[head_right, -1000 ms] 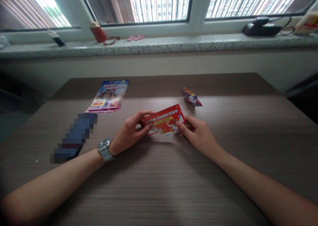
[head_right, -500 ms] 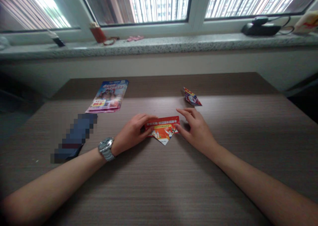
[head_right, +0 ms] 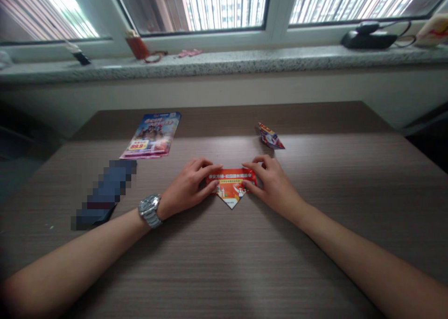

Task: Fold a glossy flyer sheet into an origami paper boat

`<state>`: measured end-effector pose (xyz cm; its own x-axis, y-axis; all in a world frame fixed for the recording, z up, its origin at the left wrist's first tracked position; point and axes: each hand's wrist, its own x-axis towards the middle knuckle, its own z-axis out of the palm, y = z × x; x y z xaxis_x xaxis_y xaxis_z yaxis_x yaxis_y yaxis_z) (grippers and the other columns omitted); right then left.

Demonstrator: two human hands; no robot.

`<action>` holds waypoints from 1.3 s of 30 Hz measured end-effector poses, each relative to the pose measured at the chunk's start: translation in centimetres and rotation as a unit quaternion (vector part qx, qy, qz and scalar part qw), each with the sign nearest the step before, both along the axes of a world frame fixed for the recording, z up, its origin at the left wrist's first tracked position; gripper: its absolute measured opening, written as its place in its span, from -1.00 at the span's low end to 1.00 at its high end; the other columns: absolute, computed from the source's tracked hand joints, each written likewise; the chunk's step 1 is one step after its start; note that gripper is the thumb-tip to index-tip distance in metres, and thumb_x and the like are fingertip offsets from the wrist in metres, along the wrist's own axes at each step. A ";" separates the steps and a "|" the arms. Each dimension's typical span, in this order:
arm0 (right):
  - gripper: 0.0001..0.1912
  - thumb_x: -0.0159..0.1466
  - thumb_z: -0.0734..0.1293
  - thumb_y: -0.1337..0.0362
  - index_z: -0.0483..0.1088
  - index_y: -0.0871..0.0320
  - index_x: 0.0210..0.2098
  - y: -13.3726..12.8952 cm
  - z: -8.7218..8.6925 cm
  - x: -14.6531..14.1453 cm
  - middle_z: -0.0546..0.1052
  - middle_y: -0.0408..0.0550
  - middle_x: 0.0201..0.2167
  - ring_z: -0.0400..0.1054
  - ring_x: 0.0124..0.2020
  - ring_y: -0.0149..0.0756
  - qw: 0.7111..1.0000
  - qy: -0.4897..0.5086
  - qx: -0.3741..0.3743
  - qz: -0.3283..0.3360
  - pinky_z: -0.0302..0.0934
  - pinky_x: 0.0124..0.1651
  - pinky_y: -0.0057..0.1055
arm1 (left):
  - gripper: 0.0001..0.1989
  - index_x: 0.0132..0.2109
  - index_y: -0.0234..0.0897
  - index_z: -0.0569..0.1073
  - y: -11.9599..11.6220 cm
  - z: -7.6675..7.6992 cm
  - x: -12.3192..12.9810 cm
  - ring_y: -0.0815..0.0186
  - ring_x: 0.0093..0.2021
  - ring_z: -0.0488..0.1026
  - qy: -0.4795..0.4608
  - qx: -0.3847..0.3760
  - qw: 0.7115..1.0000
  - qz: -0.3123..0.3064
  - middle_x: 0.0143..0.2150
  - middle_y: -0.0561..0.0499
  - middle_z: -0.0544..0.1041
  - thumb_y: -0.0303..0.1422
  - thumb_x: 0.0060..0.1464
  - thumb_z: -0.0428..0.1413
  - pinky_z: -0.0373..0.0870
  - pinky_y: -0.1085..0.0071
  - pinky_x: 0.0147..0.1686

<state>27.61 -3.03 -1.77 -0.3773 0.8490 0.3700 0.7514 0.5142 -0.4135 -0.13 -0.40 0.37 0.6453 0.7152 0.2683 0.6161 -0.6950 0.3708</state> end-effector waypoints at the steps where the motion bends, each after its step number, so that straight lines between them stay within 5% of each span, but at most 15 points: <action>1: -0.57 0.34 0.38 0.17 0.41 0.02 0.19 0.0 0.0 0.0 0.39 0.14 0.04 0.36 0.02 0.02 1.000 0.001 0.001 0.000 0.35 0.06 0.04 | -0.61 0.24 -0.21 0.41 0.0 0.1 0.0 0.11 0.02 0.38 0.000 0.000 1.000 -0.002 0.07 -0.15 0.46 -0.25 0.32 0.09 0.38 0.10 0.06; 22: -0.60 0.36 0.36 0.15 0.40 0.00 0.17 -0.2 0.4 -0.1 0.44 0.14 0.07 0.34 0.03 0.04 1.000 0.001 0.018 0.024 0.31 0.05 0.07 | -0.69 0.09 -0.20 0.45 -0.1 0.1 0.0 0.13 0.02 0.40 -0.018 0.007 1.000 -0.023 0.04 -0.10 0.48 -0.29 0.23 0.21 0.38 0.16 0.04; 28: -0.68 0.35 0.38 0.22 0.41 0.03 0.09 -0.3 1.0 -0.4 0.53 0.08 0.01 0.38 0.04 -0.04 0.996 0.031 0.029 0.084 0.33 0.08 -0.01 | -0.76 0.03 -0.23 0.43 0.0 -0.1 0.1 0.18 -0.02 0.46 -0.004 0.012 0.999 -0.046 0.01 -0.06 0.54 -0.29 0.27 0.18 0.35 0.25 -0.02; 39: -0.48 0.36 0.38 0.23 0.31 0.00 0.29 -0.7 1.2 -0.5 0.58 0.06 -0.01 0.45 0.00 -0.08 0.992 0.024 0.011 0.120 0.38 0.05 -0.09 | -0.66 0.15 -0.23 0.42 -0.2 -0.1 0.1 0.18 -0.05 0.46 0.011 0.039 0.998 -0.055 0.01 -0.07 0.55 -0.35 0.27 0.18 0.37 0.28 -0.06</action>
